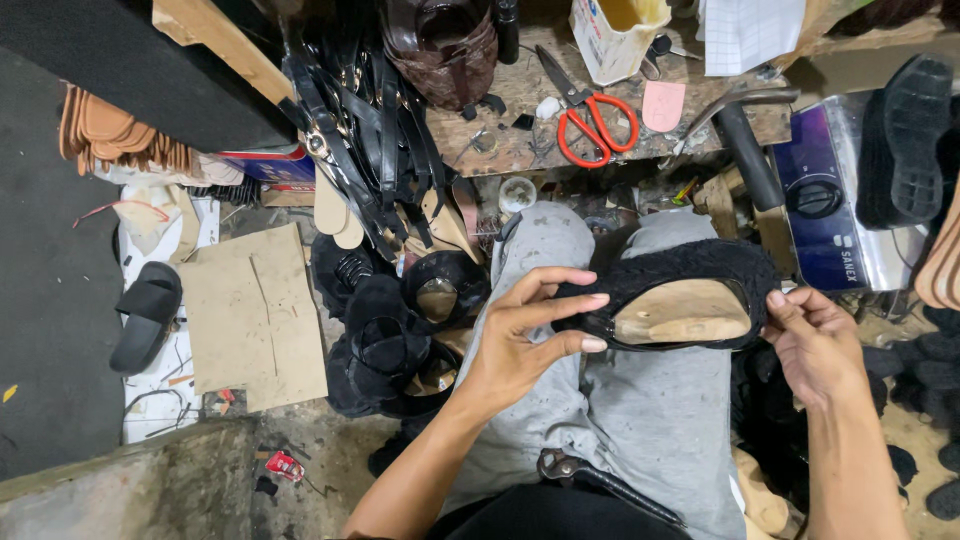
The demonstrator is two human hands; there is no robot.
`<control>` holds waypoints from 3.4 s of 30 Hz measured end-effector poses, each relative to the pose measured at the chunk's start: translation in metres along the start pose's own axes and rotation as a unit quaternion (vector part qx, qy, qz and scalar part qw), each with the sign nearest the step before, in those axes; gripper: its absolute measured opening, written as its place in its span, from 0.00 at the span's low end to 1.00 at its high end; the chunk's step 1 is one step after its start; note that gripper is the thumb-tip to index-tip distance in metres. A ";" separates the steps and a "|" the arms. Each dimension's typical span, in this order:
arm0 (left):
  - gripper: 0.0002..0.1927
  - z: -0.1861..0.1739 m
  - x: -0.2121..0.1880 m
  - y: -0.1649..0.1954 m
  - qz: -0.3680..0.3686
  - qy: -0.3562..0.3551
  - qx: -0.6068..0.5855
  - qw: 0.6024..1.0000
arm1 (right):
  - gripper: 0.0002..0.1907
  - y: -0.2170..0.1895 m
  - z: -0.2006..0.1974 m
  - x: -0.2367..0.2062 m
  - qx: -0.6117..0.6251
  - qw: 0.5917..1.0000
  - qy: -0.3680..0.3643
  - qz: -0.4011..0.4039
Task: The person sits on the workshop floor and flexes a tan insole in their hands, then fits it into a black fuzzy shoe upper, pressing and adjusting it to seat properly. They later use a hammer to tap and set the insole and upper assembly while holding the shoe on their lap.
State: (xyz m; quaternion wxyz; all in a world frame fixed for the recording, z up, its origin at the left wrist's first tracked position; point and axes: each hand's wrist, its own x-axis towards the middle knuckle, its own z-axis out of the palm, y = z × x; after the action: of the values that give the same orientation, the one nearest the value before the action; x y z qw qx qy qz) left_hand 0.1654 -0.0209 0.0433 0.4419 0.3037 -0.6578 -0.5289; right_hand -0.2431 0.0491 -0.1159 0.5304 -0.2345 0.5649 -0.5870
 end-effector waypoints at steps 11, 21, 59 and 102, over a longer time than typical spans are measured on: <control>0.21 0.003 -0.003 0.010 -0.012 0.002 0.038 0.999 | 0.06 -0.008 0.011 -0.001 0.006 1.000 -0.008 0.000; 0.21 0.005 0.001 0.013 -0.014 0.012 0.032 0.999 | 0.04 0.012 0.013 0.012 0.187 0.974 -0.118 0.049; 0.20 -0.018 -0.006 -0.034 -0.083 0.018 -0.052 0.995 | 0.06 0.011 0.003 0.002 0.116 0.991 -0.068 0.015; 0.24 -0.001 0.001 0.000 -0.013 -0.015 0.075 0.997 | 0.07 0.019 0.002 0.016 0.192 0.973 -0.122 0.031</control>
State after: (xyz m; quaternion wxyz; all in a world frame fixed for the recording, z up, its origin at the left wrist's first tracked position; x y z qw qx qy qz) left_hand 0.1653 -0.0225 0.0433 0.4007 0.3368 -0.6983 -0.4883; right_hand -0.2391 0.0379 -0.1381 0.6484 -0.1807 0.3794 -0.6348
